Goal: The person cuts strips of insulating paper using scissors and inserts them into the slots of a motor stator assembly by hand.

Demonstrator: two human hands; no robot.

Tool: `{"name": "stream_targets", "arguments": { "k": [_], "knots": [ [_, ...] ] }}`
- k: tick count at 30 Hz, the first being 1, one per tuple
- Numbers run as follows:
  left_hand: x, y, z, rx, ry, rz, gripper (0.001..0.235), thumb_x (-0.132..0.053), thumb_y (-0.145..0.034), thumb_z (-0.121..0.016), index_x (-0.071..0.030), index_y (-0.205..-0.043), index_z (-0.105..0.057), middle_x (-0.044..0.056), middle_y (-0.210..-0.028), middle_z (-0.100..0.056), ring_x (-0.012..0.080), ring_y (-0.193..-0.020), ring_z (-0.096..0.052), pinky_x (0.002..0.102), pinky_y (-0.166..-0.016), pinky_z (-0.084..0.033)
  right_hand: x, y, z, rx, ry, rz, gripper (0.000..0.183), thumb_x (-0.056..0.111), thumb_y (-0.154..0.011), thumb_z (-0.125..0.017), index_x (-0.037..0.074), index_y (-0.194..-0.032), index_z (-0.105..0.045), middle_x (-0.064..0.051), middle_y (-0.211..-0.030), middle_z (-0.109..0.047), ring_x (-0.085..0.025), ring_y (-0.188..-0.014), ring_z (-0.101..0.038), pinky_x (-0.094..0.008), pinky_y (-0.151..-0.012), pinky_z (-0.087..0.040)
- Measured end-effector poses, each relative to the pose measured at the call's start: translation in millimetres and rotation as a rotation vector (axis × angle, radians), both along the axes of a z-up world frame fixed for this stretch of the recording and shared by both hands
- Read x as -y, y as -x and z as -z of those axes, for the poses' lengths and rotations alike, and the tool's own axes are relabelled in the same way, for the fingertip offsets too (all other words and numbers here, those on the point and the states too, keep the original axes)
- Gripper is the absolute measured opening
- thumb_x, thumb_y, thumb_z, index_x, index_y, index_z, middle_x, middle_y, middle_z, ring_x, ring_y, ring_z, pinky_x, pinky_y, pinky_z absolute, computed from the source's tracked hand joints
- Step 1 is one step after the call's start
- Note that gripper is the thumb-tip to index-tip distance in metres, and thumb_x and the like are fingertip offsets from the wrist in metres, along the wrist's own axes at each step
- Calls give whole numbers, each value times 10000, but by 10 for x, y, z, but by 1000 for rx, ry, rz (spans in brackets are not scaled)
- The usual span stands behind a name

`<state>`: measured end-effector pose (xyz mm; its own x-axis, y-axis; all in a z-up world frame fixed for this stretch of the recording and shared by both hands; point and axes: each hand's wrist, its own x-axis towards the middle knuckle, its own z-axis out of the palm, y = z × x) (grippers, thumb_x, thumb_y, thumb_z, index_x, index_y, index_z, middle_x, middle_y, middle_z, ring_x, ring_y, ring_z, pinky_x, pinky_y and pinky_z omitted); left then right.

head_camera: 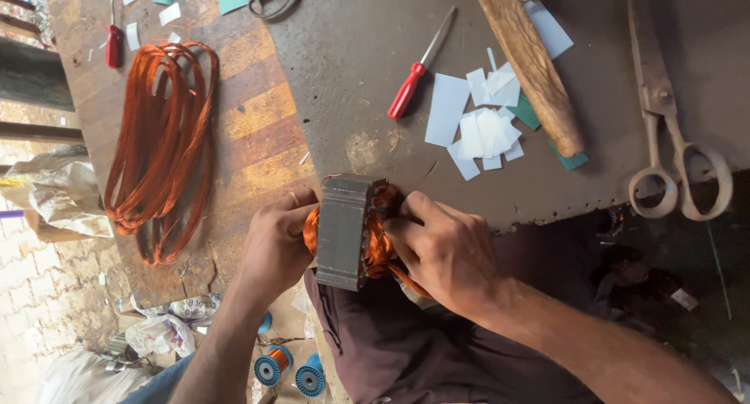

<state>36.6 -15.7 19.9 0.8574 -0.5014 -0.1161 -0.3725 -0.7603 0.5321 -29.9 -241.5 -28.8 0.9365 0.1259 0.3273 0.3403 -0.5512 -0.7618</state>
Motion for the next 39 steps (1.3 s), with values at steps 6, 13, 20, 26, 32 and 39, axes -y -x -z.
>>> {"name": "stream_targets", "arguments": {
  "k": [6, 13, 20, 26, 32, 39],
  "knots": [
    [0, 72, 1, -127, -235, -296, 289, -146, -813, -793, -177, -1101, -788, 58, -970, -777, 184, -822, -746, 352, -730, -573, 33, 34, 2, 40, -21, 6, 70, 54, -821, -765, 44, -879, -728, -72, -872, -638, -253, -730, -683, -390, -611, -538],
    [-73, -221, 187, -852, 474, -355, 468, -80, -880, -710, -79, -1339, -621, 76, -1195, -766, 163, -1080, -701, 355, -893, -577, 61, -22, -4, -52, -11, -45, 75, 54, -828, -751, 3, -877, -723, -101, -934, -642, -265, -727, -691, -398, -617, -551],
    [55, -246, 72, -782, 202, -305, 486, -139, -942, -664, -93, -1420, -589, 110, -1166, -771, 157, -1023, -704, 319, -845, -584, 87, 0, 13, 39, 82, -117, 53, 30, -831, -727, -21, -846, -726, -127, -874, -612, -277, -701, -676, -412, -590, -547],
    [-21, -374, 104, -863, 158, -251, 565, -68, -903, -660, -86, -1450, -520, 152, -1113, -779, 181, -892, -738, 350, -736, -614, 85, -20, 69, 69, 138, -147, 33, 2, -826, -705, -18, -801, -711, -147, -815, -596, -286, -701, -670, -411, -612, -549],
    [-87, -423, 195, -838, 215, -188, 566, 10, -875, -666, -44, -1426, -546, 184, -1130, -774, 209, -906, -756, 332, -744, -630, 585, 216, -103, -243, -10, -55, 158, 15, -832, -712, -4, -976, -776, -101, -783, -636, -223, -607, -668, -370, -554, -531],
    [-37, -262, 91, -829, 205, -319, 554, -1, -903, -648, -88, -1438, -530, 163, -1119, -757, 204, -842, -765, 319, -654, -659, 442, 274, 8, -170, 284, -121, 527, -52, -859, -643, 218, -1305, -718, -74, -794, -541, -204, -623, -622, -310, -594, -586]
  ]
}}
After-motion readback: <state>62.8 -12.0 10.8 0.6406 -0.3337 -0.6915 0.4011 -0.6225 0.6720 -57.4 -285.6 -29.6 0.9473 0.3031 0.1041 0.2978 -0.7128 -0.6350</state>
